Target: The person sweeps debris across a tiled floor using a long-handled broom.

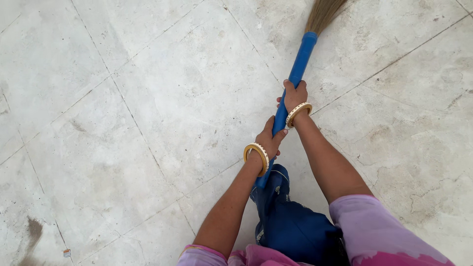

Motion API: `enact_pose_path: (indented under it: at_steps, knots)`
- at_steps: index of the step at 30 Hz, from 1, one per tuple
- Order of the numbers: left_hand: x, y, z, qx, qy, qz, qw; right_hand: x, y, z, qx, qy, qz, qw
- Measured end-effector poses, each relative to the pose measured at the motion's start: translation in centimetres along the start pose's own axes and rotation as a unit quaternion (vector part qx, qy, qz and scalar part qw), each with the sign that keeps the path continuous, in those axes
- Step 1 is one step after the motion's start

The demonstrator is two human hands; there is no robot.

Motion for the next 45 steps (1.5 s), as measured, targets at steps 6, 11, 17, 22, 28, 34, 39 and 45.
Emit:
enact_pose_path:
  at_steps: [6,11,17,22,28,34,39,45]
  knots:
    - [-2.2,-0.1,1.2,-0.191,-0.299,0.004,0.935,5.4,0.3,9.1,0.254,-0.299,-0.021,0.919]
    - [-0.8,0.8,1.8,-0.254,-0.313,0.076,0.912,4.9,-1.1,10.5,0.286,-0.288,-0.075,0.911]
    - [1.4,1.1,3.9,-0.153,-0.158,0.126,0.967,1.1,-1.7,2.0,0.17,-0.187,-0.021,0.967]
    - [-1.8,4.0,7.2,0.025,0.036,0.237,0.97,-0.1,-1.0,-10.7,-0.092,0.15,0.032,0.984]
    - [-7.9,3.1,12.0,0.289,0.203,0.246,0.903,-0.7,-4.0,-24.3,-0.35,0.213,0.11,0.905]
    - [-9.1,0.5,19.4,0.489,0.295,0.229,0.788,-6.3,-11.9,-31.9,-0.46,0.279,0.061,0.841]
    - [-6.7,-0.9,21.7,0.531,0.314,0.229,0.753,-9.1,-16.1,-32.6,-0.494,0.275,0.12,0.816]
    - [-7.4,2.4,19.1,0.449,0.199,0.204,0.847,-4.5,-9.6,-29.7,-0.43,0.195,0.133,0.871]
Point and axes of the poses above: each hand's wrist, its own y-axis towards the middle knuckle, its own z-axis out of the palm, x = y × z, the point moved 2 cm from there along y, towards the middle knuckle, and after that the axes turned 1 degree about x, right-handed, at the moved point
